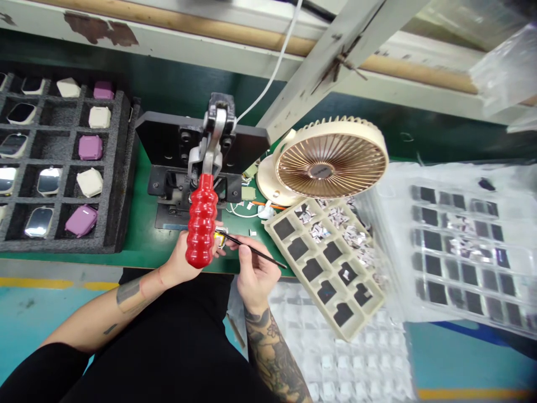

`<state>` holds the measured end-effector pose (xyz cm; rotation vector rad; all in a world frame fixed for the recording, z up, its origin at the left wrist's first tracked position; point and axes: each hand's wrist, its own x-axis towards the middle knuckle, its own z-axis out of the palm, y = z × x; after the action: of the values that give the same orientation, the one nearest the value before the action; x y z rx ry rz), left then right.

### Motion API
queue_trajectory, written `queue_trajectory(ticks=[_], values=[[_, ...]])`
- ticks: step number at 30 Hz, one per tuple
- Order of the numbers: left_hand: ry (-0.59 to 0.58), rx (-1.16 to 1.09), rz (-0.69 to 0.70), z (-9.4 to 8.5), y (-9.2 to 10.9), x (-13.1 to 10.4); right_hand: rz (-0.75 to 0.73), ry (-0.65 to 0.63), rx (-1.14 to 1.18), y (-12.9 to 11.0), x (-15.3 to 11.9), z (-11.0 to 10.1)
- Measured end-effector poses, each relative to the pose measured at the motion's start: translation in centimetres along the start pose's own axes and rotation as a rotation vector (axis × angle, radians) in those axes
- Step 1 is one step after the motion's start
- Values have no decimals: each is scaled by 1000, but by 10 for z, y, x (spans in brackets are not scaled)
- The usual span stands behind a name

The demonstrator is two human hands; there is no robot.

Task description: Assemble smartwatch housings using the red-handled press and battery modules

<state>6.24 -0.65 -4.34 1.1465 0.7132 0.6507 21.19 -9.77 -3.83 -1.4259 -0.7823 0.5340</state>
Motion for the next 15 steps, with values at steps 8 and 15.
queue_trajectory(ticks=[8,15], values=[[8,8,26,-6,-7,-1,70,-110,221,-7,-3,-5],[27,-50,35,-4,-4,1,-95,84,72,-5,4,-7]])
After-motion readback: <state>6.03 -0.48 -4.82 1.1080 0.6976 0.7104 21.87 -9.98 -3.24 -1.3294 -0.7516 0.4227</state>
